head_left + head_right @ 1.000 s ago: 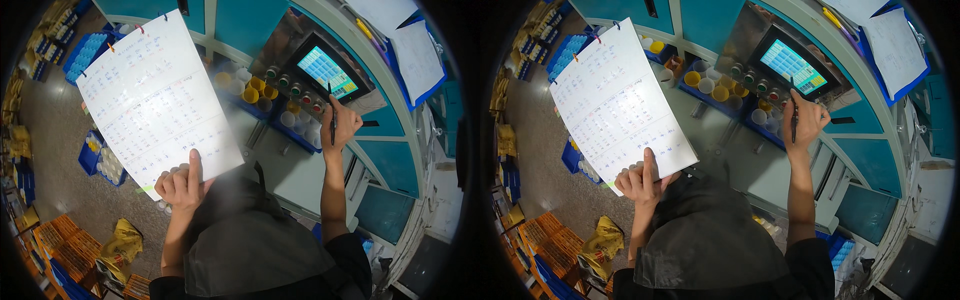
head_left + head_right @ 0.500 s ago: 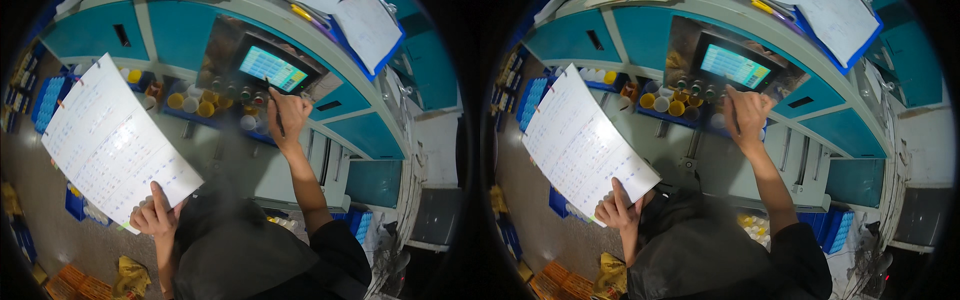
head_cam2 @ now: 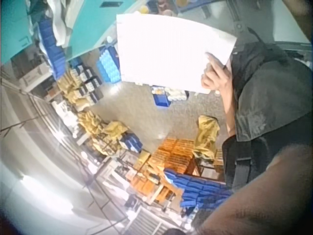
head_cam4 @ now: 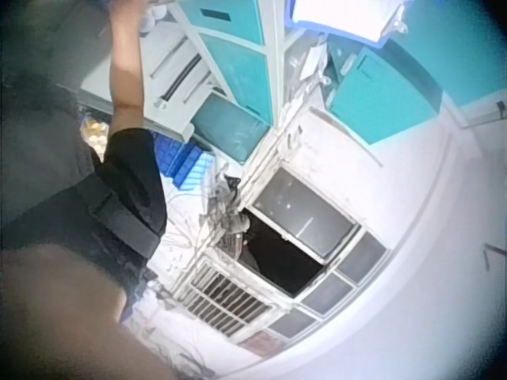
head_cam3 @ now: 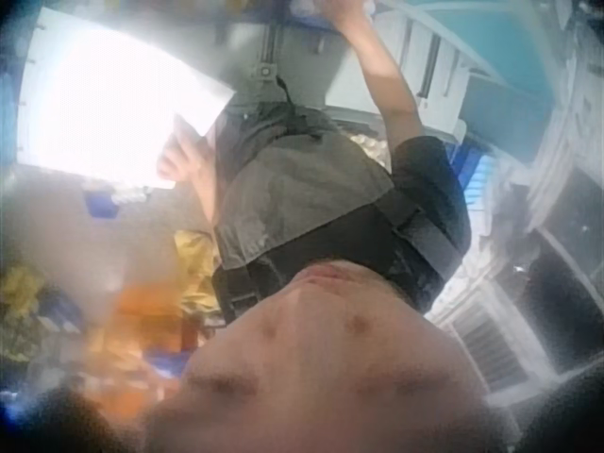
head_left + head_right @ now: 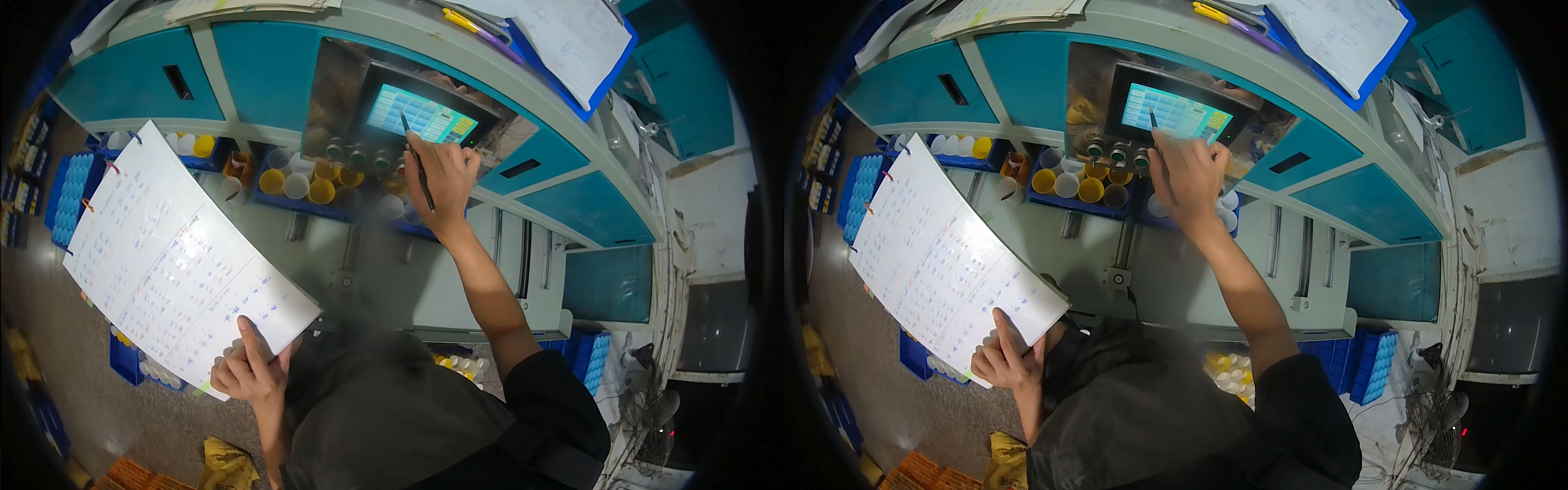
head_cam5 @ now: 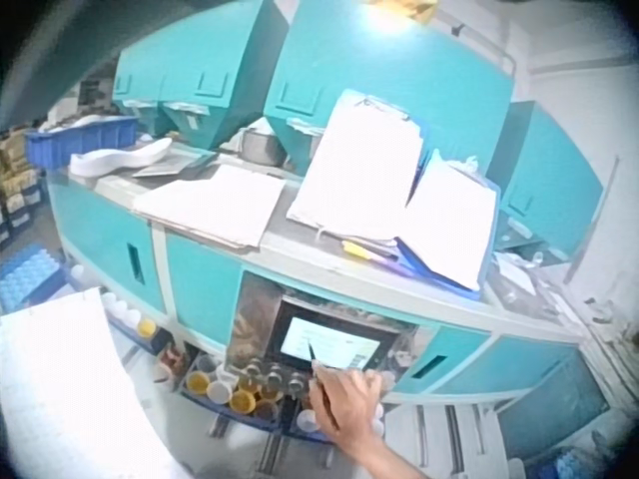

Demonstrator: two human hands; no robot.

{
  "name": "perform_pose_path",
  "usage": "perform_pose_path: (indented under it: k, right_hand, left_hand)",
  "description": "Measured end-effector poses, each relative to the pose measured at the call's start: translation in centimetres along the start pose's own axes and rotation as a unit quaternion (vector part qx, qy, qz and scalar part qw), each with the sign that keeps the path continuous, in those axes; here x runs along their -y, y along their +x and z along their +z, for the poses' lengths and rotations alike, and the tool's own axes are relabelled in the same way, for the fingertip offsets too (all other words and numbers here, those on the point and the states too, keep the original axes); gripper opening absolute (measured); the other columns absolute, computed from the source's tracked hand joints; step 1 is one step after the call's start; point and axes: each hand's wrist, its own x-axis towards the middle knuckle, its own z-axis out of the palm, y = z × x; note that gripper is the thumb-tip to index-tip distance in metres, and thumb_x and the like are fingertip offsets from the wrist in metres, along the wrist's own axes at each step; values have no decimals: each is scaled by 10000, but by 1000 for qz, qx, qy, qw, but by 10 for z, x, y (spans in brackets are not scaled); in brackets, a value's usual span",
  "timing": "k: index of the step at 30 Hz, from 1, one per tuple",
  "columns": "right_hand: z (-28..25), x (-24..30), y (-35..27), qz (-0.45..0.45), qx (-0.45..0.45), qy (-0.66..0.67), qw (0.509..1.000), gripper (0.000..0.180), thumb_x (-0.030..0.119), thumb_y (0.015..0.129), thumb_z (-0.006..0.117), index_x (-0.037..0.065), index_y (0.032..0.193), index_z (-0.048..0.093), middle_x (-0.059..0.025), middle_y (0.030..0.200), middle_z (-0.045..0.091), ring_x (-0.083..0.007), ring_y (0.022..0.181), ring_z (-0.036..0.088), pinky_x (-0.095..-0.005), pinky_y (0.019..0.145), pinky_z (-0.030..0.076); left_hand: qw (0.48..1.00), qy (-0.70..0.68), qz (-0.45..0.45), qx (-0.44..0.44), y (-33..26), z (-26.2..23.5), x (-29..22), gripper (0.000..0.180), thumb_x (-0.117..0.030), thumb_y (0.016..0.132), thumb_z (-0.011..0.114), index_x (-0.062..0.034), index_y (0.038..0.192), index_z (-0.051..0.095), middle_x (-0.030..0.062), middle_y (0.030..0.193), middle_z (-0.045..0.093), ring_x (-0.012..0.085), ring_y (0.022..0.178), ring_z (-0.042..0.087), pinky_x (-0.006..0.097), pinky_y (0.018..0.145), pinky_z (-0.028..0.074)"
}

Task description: The person operates a machine's touchscreen control panel using a stylus while holding a document. They then switch to a clipboard and write on it with a pen, and use a calculator to perform calculations before writing again.

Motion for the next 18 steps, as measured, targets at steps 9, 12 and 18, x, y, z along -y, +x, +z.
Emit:
perform_pose_path:
  k: [9,12,18]
  right_hand:
    - [1,-1,-8,-8,25,15,1000,282,34,834,742,86,1111,742,25,830,668,-154,794,573,-379,793,313]
    - [-2,-3,-12,6,11,11,1000,284,28,816,744,80,1095,743,10,823,668,-172,790,580,-391,799,325]
    - [-13,-15,-13,17,-30,-35,999,325,-1,760,761,74,1076,743,-12,821,663,-196,774,579,-400,785,339]
  left_hand:
    - [1000,-5,-6,-1,0,0,-1,769,-718,954,524,-70,1315,727,51,774,469,268,779,475,422,827,407]
    - [1000,-2,-7,-1,0,0,-1,774,-724,958,511,-71,1312,729,50,769,459,269,777,472,422,825,409]
    - [1000,3,-11,2,-2,0,-2,780,-732,963,492,-76,1308,733,43,758,442,266,766,463,418,813,411]
